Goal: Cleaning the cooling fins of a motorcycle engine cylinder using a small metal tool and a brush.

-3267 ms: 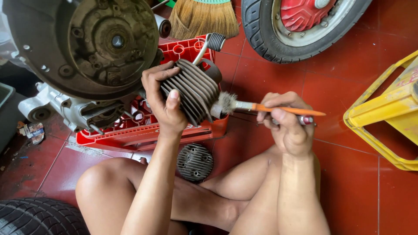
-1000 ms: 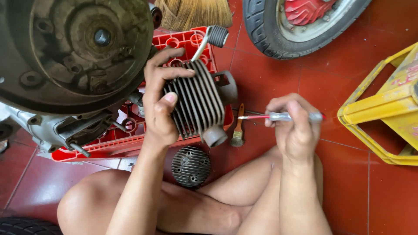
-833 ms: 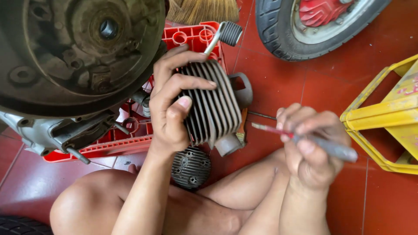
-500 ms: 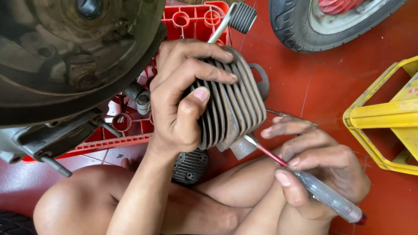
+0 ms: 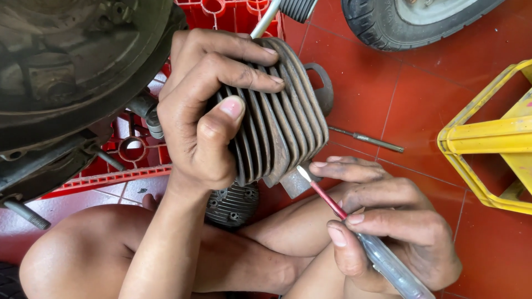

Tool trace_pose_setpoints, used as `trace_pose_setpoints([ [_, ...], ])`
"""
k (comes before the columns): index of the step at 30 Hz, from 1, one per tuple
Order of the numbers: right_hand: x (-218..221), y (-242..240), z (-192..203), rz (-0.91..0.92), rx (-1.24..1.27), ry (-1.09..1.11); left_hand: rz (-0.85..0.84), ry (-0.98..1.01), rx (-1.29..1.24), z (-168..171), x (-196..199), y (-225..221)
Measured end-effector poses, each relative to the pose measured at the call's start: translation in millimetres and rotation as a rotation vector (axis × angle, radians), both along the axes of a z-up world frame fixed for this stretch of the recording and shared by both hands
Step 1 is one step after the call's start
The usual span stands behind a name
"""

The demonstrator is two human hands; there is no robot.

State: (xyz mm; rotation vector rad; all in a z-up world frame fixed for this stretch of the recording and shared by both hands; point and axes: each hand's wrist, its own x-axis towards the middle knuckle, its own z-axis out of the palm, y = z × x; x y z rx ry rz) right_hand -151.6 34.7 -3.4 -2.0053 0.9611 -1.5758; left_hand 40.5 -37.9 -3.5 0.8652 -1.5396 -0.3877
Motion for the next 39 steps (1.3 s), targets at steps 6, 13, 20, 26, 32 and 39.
trace_pose_setpoints([
  [6, -5, -3, -4, 0.021, -0.017, 0.028, 0.005, -0.004, 0.002, 0, -1, 0],
  [13, -5, 5, 3, 0.029, 0.067, 0.061, 0.001, -0.004, -0.005, -2, 2, -1],
  [20, -8, 4, 2, 0.056, 0.071, 0.064, -0.001, -0.003, -0.014, -1, 2, -1],
  [26, -6, 2, -1, 0.039, 0.037, 0.06, 0.003, -0.001, -0.016, -2, 2, -2],
  [32, -5, 4, 0, 0.022, 0.049, 0.049, 0.006, -0.003, -0.013, -2, 2, -2],
  [39, 3, 5, 0, -0.022, 0.052, -0.003, 0.002, 0.0, -0.022, -2, 3, -3],
])
